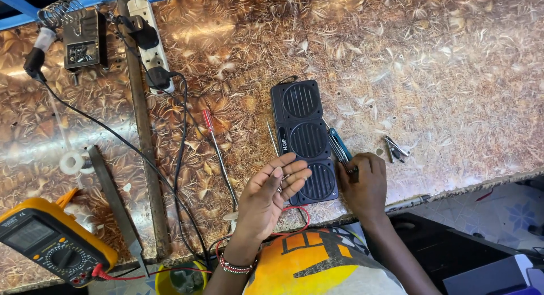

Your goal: The person uses a multi-tool to unscrew and remove the casing of a black electronic device on a workbench. They manipulate wires and components inside the device while a multimeter is visible nearby. The person continues to work on the device's internal connections throughout the clip.

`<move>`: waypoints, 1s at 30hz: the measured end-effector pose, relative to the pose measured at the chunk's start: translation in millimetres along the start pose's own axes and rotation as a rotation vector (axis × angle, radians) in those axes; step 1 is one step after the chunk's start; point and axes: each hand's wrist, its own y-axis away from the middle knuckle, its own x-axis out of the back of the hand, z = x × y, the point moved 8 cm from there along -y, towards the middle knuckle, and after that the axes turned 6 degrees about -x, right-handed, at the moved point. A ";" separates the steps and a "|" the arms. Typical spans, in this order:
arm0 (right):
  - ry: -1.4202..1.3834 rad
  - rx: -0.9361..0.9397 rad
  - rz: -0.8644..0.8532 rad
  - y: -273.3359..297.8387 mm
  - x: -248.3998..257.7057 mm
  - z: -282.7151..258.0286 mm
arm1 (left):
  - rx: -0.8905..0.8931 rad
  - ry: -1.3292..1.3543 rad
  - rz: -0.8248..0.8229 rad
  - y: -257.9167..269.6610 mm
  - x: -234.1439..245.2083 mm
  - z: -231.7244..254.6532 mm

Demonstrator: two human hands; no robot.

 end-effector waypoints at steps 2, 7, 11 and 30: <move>0.034 0.014 -0.047 -4.7 7.5 -7.2 | 0.010 -0.027 -0.025 3.8 -6.3 2.2; -0.261 0.167 -0.036 -25.7 64.9 -73.4 | 0.151 -0.042 0.031 7.3 -8.0 -5.8; -0.417 0.279 -0.187 -23.3 64.7 -126.6 | 0.235 -0.093 0.095 11.6 -13.4 -16.5; -0.246 0.233 -0.402 -15.5 22.6 -136.6 | 0.084 -0.242 -0.101 21.8 -11.1 -12.6</move>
